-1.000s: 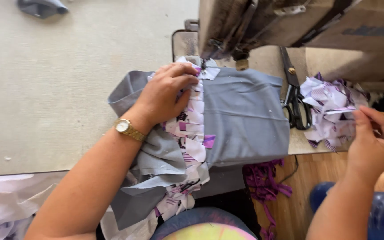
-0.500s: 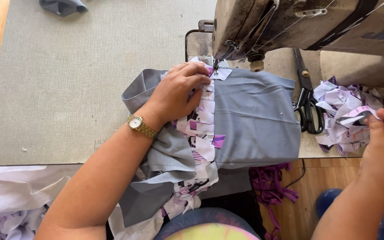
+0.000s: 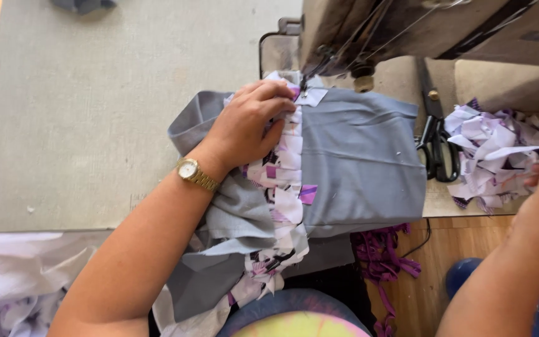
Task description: Sewing small fabric scraps onto a larger piece of fabric using an industrial sewing machine and trimming with scissors
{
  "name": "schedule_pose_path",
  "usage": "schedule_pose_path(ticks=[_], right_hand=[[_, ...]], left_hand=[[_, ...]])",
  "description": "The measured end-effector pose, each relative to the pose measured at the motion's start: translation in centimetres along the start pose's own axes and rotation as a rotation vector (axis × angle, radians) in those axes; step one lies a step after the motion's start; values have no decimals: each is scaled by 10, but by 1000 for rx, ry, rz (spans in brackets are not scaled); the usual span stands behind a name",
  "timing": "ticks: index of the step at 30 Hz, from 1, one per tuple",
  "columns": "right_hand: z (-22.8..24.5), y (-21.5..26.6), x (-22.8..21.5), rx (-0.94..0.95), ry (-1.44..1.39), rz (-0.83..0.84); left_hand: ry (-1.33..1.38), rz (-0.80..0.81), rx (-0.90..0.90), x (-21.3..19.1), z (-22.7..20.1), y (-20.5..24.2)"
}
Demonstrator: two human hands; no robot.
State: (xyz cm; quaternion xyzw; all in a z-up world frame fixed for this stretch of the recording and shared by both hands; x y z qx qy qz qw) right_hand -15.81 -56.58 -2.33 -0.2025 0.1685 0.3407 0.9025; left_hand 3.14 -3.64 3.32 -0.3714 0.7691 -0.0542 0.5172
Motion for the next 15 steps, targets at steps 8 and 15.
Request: schedule_pose_path(ticks=[8,15], right_hand=[[96,34,15,-410,-116,7],[109,51,21,-438,-29,92]], left_hand=[[-27,0,9,0,1,-3],[-16,-4,-7,3,4,1]])
Point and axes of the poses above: each hand's wrist, its own y-axis away from the middle knuckle, its own x-axis out of the palm, z = x × y, the point moved 6 cm from there along -y, towards the middle knuckle, and after that the axes turned 9 degrees about z, right-handed, at the moved point
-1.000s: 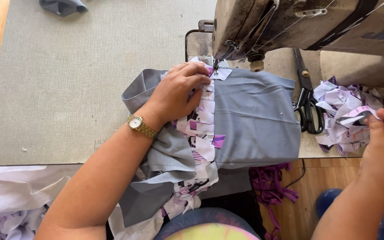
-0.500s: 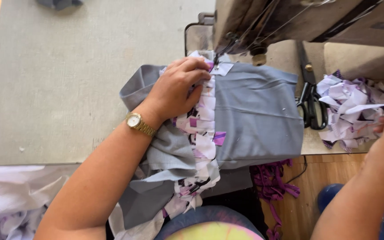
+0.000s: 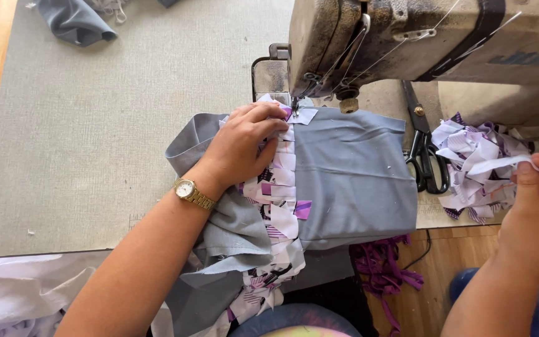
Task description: Sewing small fabric scraps onto a larger piece of fabric using an industrial sewing machine and trimming with scissors
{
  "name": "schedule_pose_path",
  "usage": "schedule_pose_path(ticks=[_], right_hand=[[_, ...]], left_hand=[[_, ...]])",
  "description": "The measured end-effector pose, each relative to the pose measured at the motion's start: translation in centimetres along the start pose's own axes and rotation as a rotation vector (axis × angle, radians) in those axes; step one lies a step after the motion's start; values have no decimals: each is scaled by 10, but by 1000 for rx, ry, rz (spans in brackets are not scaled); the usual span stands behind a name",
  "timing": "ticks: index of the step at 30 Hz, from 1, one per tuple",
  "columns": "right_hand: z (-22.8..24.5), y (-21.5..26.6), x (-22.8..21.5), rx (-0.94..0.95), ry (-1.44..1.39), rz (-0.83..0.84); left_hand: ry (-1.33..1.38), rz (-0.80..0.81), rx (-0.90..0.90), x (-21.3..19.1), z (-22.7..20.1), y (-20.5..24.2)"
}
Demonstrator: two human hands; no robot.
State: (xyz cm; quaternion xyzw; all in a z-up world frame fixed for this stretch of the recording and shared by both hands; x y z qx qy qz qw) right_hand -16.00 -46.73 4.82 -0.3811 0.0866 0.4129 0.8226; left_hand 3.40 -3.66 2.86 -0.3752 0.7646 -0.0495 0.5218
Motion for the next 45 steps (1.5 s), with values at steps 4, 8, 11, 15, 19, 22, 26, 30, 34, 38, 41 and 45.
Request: schedule_pose_path(ticks=[4,8,11,15,19,22,26,30,34,38,41,45], right_hand=[[-1,4,3,-23,1,-6],[61,4,24,-87,-25,58],[102,1,44,-72,14,175],[151,-7,74,-68,-31,344],[164,-3,105,-13,-297,513],[171,0,124,6,-457,605],[163,7,135,51,-500,631],[131,24,158,248,-574,645],[115,2,187,327,-582,578],[102,-34,225,332,-514,524],[77,-37,258,300,-503,528],[70,-38,270,176,-244,527]], left_hand=[[-4,2,8,-1,-1,-1],[29,11,35,-8,-6,-1],[71,8,-3,-17,-8,-1],[136,-116,-14,-47,-25,-8],[385,-148,-31,-54,-72,-25],[715,211,-80,-18,-111,-29],[910,337,-285,5,-109,-13],[805,369,-667,9,-79,8],[329,38,-472,-14,-47,-11],[71,-100,-370,-7,-6,-24],[-97,-109,-451,3,14,-22],[-169,-39,-538,9,17,-18]])
Point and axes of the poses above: each hand's wrist, its own y-axis away from the middle knuckle, its own x-axis out of the palm, z = x × y, the point moved 6 cm from there along -y, towards the middle knuckle, and after that the axes turned 9 degrees about z, right-handed, at the moved point
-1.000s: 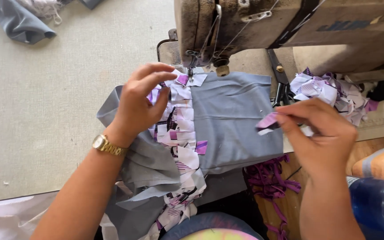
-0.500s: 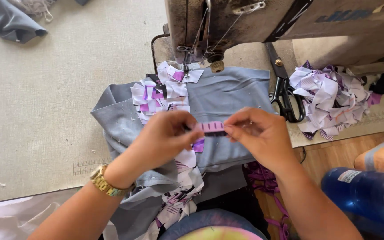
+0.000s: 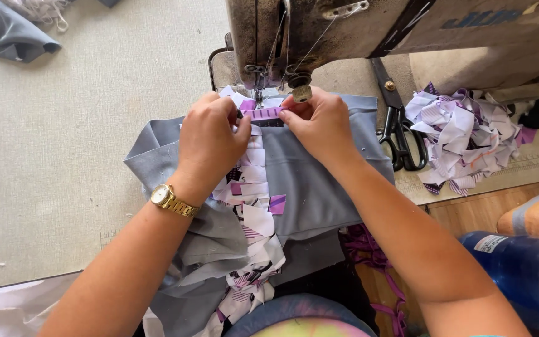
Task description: Sewing small fabric scraps onto a larger piece of fabric using an industrial sewing machine and trimming with scissors
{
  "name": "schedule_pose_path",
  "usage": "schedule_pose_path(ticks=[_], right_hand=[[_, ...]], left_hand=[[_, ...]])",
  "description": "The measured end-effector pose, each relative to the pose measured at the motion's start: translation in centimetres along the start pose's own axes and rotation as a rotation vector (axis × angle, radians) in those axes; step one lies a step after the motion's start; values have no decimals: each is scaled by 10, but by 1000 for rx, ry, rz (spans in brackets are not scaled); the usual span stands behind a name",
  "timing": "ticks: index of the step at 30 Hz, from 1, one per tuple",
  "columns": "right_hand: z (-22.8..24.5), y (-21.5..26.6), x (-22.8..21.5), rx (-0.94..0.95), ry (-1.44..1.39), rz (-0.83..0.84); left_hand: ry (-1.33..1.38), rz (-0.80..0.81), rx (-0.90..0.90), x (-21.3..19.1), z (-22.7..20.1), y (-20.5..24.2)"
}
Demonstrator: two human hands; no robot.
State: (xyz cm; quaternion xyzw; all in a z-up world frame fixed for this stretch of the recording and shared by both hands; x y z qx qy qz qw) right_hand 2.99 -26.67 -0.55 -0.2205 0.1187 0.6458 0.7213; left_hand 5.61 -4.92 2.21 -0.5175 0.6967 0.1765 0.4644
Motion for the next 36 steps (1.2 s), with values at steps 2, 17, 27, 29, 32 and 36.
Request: schedule_pose_path(ticks=[2,17,27,29,32,36], right_hand=[[3,2,0,-7,75,0],[45,29,9,-601,274,-29],[46,35,24,-591,715,116],[50,34,25,-591,738,132],[52,36,25,-609,807,137],[53,36,25,-638,867,135]], left_hand=[[-9,1,14,1,-2,1],[-91,15,550,-19,-34,24],[-80,75,613,1,-17,29],[-102,78,600,-2,-18,28],[-103,89,608,-2,-19,28],[-98,86,612,-3,-20,27]])
Point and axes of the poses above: each hand's wrist, its own y-axis away from the middle knuckle, its own x-axis out of the palm, z = x × y, the point moved 6 cm from there along -y, towards the middle knuckle, and after that the axes turned 9 degrees about z, right-handed, at the moved point
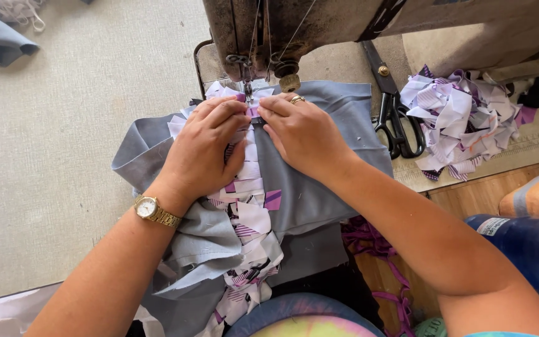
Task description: Sewing small fabric scraps onto a larger piece of fabric using an industrial sewing machine and trimming with scissors
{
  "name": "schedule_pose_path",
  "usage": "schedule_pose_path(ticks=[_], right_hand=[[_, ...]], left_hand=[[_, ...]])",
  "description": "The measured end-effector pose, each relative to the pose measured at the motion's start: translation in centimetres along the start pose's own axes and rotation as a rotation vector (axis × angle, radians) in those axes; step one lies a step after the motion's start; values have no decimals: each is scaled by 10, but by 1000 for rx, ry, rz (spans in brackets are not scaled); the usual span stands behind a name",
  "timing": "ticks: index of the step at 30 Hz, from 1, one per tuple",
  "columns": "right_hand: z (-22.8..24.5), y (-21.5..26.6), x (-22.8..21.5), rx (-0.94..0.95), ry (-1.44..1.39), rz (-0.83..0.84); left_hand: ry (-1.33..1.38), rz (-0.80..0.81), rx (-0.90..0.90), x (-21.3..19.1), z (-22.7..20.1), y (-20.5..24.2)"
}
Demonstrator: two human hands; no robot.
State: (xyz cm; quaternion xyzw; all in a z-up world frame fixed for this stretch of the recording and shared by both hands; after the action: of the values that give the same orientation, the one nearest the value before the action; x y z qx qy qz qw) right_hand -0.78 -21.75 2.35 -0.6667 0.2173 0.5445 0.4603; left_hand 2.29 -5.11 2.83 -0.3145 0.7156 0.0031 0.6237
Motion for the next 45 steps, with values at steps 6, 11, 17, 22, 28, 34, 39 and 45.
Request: schedule_pose_path(ticks=[6,11,17,22,28,34,39,45], right_hand=[[0,1,1,-25,35,-22],[-2,2,4,-47,64,-46],[-5,4,8,-61,39,-57],[-6,3,4,-61,63,-71],[-9,4,9,-62,62,-81],[-9,6,12,-46,68,-67],[-12,5,17,-53,89,-67],[-29,27,-50,133,-265,111]], left_hand=[[24,-9,25,-6,-2,-3],[44,-23,47,-8,-3,-4],[61,-33,53,-7,-1,-5],[68,-52,60,-8,1,-8],[74,-58,70,-5,7,-8],[119,-48,65,-2,11,-6],[102,-60,81,-1,14,-8],[159,-30,55,-14,5,-14]])
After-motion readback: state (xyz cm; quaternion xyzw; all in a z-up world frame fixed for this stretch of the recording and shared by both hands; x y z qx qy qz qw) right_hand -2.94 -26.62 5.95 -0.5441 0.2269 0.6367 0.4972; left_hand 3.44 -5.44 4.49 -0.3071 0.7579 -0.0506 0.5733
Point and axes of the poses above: each hand's wrist, its own y-axis away from the middle knuckle, its own x-axis out of the palm, z = x × y, the point moved 6 cm from there along -y, towards the middle knuckle, and after that the axes turned 9 degrees about z, right-handed, at the moved point
